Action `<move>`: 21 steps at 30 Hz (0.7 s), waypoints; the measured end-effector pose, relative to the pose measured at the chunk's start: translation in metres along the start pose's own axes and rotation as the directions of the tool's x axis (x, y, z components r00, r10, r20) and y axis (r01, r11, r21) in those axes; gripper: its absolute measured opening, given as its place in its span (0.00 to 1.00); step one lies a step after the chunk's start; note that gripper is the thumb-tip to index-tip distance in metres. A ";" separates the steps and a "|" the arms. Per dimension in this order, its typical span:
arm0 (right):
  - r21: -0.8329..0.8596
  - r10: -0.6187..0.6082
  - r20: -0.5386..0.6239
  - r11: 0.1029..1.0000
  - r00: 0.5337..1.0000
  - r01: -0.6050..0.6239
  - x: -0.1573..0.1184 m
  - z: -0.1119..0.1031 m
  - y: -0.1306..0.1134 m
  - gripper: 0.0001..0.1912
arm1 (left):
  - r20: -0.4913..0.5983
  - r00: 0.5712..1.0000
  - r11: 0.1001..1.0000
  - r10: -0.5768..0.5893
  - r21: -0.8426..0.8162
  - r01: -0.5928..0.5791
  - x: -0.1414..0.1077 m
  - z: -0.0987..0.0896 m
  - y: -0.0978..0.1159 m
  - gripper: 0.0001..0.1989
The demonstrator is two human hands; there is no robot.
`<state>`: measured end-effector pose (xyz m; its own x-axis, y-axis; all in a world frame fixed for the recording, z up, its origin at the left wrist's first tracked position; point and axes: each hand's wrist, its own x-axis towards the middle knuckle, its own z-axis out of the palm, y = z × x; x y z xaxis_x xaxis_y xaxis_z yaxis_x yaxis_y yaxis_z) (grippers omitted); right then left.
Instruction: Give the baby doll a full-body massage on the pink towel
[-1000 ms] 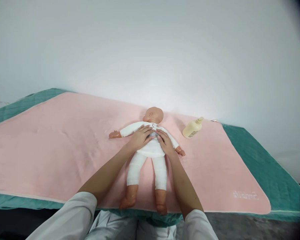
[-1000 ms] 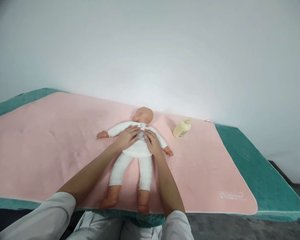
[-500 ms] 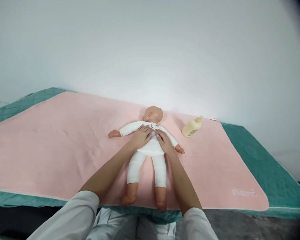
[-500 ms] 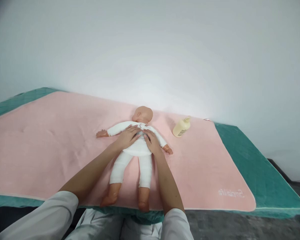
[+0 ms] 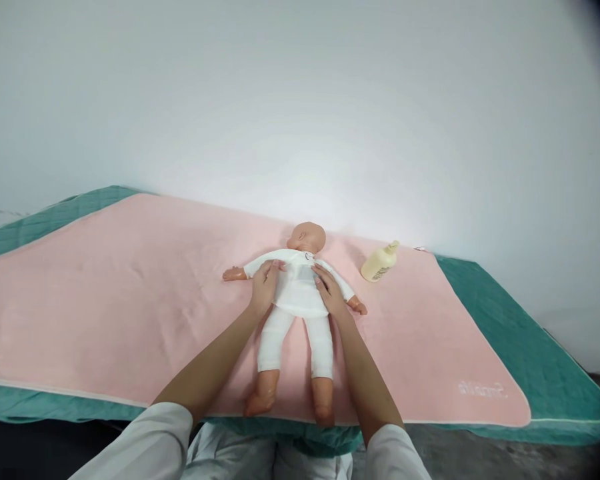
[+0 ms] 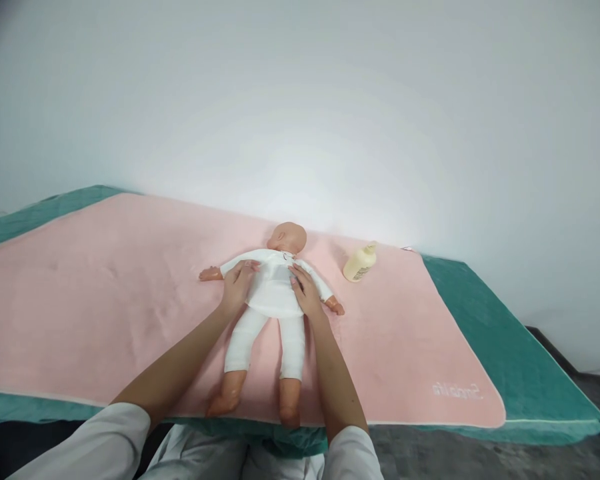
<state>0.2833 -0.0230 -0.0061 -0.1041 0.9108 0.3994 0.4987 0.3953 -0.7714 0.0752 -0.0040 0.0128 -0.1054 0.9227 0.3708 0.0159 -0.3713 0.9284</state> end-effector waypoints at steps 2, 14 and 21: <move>-0.005 0.019 -0.035 1.000 0.999 -0.019 -0.001 0.000 -0.001 0.25 | -0.081 0.988 0.990 -0.128 -0.067 0.123 -0.006 -0.005 -0.002 0.19; 0.013 0.307 -0.159 0.951 0.939 -0.309 0.034 0.010 -0.019 0.39 | 0.199 0.789 0.697 -0.582 -0.377 0.610 0.004 -0.009 -0.011 0.18; -0.118 0.341 -0.091 0.929 0.936 -0.350 0.050 0.023 -0.009 0.39 | 0.343 0.824 0.753 -0.451 -0.350 0.557 0.006 0.009 -0.017 0.25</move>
<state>0.2541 0.0215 0.0094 0.1509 0.9761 0.1562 0.6011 0.0348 -0.7984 0.0828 0.0090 0.0001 0.2471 0.9634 -0.1043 -0.3945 0.1983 0.8972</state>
